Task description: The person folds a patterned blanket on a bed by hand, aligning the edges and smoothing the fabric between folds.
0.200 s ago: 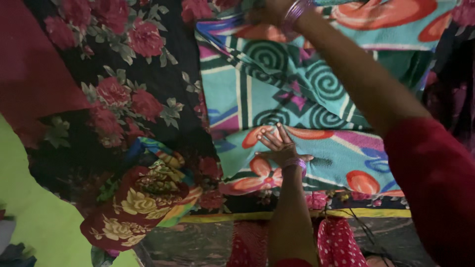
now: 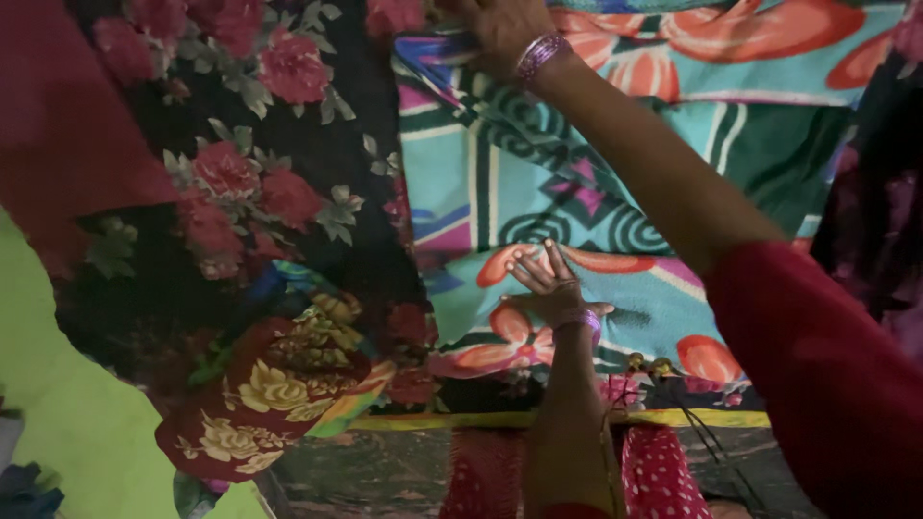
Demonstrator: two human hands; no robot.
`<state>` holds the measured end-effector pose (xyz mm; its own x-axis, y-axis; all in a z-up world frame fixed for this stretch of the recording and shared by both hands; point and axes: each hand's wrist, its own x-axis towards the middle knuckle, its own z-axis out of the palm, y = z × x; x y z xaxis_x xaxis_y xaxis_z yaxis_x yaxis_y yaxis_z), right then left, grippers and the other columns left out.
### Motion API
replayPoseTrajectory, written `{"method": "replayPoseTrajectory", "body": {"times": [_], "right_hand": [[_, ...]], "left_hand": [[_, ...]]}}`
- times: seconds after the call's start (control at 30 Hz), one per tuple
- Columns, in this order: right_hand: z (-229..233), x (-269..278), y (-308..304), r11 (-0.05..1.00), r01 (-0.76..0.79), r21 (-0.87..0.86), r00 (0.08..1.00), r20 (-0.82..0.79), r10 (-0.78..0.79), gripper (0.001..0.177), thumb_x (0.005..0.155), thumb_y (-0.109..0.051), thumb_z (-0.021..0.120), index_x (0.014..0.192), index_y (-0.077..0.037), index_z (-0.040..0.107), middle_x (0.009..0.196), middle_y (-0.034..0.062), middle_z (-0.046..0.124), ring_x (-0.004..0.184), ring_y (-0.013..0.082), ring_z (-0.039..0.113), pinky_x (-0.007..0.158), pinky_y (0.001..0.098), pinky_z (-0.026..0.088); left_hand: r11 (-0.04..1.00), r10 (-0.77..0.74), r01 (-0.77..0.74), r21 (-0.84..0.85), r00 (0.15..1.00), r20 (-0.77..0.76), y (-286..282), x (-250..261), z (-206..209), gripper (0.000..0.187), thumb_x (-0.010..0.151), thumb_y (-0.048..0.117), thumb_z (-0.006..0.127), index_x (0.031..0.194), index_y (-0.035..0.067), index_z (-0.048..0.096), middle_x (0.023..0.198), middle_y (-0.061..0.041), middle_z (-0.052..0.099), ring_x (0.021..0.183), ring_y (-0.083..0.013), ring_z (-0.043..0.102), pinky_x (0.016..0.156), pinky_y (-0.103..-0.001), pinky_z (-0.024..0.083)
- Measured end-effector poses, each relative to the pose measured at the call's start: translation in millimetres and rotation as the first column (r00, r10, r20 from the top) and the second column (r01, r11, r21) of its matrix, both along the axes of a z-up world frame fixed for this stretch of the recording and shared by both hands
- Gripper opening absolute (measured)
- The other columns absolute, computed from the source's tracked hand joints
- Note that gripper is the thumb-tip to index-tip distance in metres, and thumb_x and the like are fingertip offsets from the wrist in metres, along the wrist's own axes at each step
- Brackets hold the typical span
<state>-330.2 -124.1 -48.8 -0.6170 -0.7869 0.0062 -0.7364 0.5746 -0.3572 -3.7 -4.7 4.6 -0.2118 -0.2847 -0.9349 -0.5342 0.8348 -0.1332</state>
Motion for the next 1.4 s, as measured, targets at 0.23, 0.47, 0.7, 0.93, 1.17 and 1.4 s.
{"method": "replayPoseTrajectory", "body": {"times": [0.23,0.47,0.7,0.93,1.17,1.4], "right_hand": [[-27.6,-29.2,-31.7,0.965,-0.164,0.203,0.928,0.364,0.081,0.055,0.079,-0.037,0.086,0.125,-0.012,0.067,0.111,0.0144,0.073,0.101,0.0330,0.071,0.085,0.0460,0.055],[-27.5,-12.2,-67.6,0.897,-0.282,-0.342,0.801,0.431,0.416,0.069,0.068,-0.007,0.074,0.136,-0.008,0.063,0.135,0.0148,0.066,0.121,0.0306,0.064,0.099,0.0387,0.052],[-35.0,-7.1,-94.7,0.915,-0.398,-0.068,0.754,0.544,0.369,0.049,0.083,-0.013,0.063,0.132,-0.015,0.067,0.123,0.0124,0.071,0.097,0.0276,0.072,0.081,0.0394,0.060],[-35.0,-17.3,-73.9,0.979,0.190,-0.080,0.022,0.997,0.077,0.031,0.104,-0.033,0.059,0.122,-0.008,0.065,0.100,0.0106,0.068,0.081,0.0182,0.069,0.066,0.0299,0.055],[-23.6,-21.3,-44.8,0.989,0.068,-0.129,0.214,0.970,0.112,0.030,0.103,-0.030,0.060,0.123,-0.008,0.066,0.102,0.0110,0.069,0.082,0.0198,0.069,0.067,0.0320,0.055],[-9.9,-27.8,-18.9,0.994,0.024,-0.104,0.336,0.937,0.090,0.029,0.103,-0.027,0.061,0.124,-0.008,0.067,0.103,0.0113,0.069,0.084,0.0214,0.070,0.068,0.0341,0.056]], "left_hand": [[0.999,0.052,-0.052,0.017,0.998,-0.042,-1.5,-1.9,4.4,0.170,0.044,0.080,0.089,0.163,0.023,-0.018,0.167,-0.030,-0.017,0.151,-0.0539,-0.016,0.107,-0.086,0.010],[0.998,0.052,-0.050,0.039,0.998,-0.033,-3.0,0.5,1.4,0.168,0.043,0.080,0.089,0.162,0.023,-0.015,0.168,-0.028,-0.015,0.152,-0.0535,-0.015,0.109,-0.086,0.009],[0.997,0.073,-0.071,0.018,0.992,-0.106,0.1,7.4,-2.1,0.170,0.041,0.080,0.089,0.163,0.023,-0.016,0.168,-0.029,-0.014,0.151,-0.0540,-0.017,0.105,-0.088,0.009],[0.997,0.075,-0.074,0.007,0.991,-0.108,1.3,10.0,-3.5,0.170,0.040,0.080,0.089,0.163,0.025,-0.015,0.168,-0.028,-0.015,0.151,-0.0536,-0.016,0.106,-0.087,0.010],[0.994,0.110,-0.109,0.012,0.988,-0.107,1.2,5.7,-1.7,0.169,0.043,0.075,0.092,0.163,0.026,-0.015,0.167,-0.031,-0.018,0.151,-0.0537,-0.016,0.107,-0.087,0.010],[0.993,0.117,-0.116,0.010,0.988,-0.098,-1.5,0.3,3.6,0.168,0.043,0.073,0.093,0.163,0.026,-0.014,0.167,-0.030,-0.018,0.153,-0.0523,-0.015,0.108,-0.086,0.010]]}}
